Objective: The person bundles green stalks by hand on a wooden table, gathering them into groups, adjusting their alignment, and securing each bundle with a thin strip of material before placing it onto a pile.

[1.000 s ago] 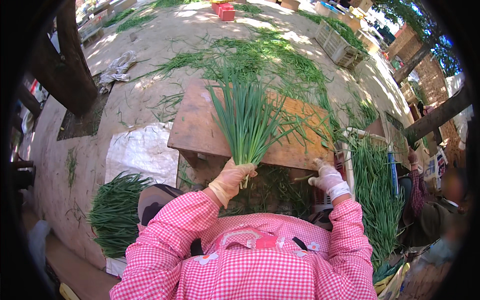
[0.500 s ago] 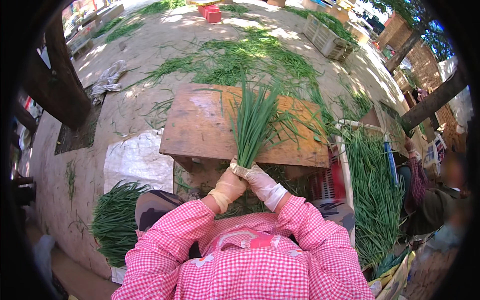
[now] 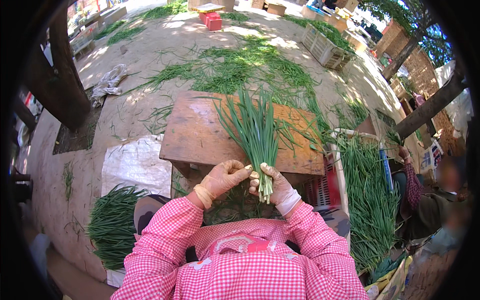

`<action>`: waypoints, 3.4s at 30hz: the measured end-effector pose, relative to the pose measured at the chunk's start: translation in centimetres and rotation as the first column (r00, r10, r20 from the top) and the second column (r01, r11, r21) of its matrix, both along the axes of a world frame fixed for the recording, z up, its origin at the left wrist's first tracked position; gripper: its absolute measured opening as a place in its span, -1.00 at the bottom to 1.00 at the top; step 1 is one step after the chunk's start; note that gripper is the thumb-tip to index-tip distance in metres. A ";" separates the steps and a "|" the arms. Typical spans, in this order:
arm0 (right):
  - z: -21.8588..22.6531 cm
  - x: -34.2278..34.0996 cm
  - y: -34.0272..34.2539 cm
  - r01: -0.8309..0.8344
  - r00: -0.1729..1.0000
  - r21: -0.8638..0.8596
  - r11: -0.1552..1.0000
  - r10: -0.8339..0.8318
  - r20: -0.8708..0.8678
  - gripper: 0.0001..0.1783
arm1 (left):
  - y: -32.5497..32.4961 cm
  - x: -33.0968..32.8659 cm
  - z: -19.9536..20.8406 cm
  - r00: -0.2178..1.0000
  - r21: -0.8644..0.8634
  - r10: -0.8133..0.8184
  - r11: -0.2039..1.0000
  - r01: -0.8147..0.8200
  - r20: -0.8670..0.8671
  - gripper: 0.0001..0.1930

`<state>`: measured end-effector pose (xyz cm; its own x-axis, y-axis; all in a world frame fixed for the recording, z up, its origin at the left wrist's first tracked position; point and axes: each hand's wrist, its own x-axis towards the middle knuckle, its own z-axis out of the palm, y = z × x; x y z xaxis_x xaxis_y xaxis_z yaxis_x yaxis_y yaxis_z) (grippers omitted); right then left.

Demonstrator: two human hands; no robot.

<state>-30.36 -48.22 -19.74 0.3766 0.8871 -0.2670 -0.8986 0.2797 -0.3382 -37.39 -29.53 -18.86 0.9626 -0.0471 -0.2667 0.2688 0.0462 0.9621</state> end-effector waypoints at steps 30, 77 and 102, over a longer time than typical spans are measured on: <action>8.2 -0.3 1.1 0.098 0.157 -0.726 0.680 0.710 0.686 -0.66 | 0.6 0.1 -0.4 0.997 -0.867 0.014 0.493 -0.070 -0.072 -0.46; 6.5 0.0 2.7 0.583 -0.339 -0.462 0.669 0.716 0.610 -0.65 | -0.2 1.0 -1.7 0.961 -0.884 0.155 0.380 -0.272 -0.229 -0.71; 1.0 -1.6 2.9 0.133 0.443 -0.602 0.787 0.496 0.746 -0.36 | -1.2 1.6 -1.9 0.953 -0.802 0.290 0.548 -0.237 -0.084 -0.66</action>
<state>-31.95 -45.28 -18.74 0.5215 0.7873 -0.3289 -0.0615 -0.3498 -0.9348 -35.74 -30.77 -20.75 0.9787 0.0439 -0.2006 0.0660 0.8579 0.5095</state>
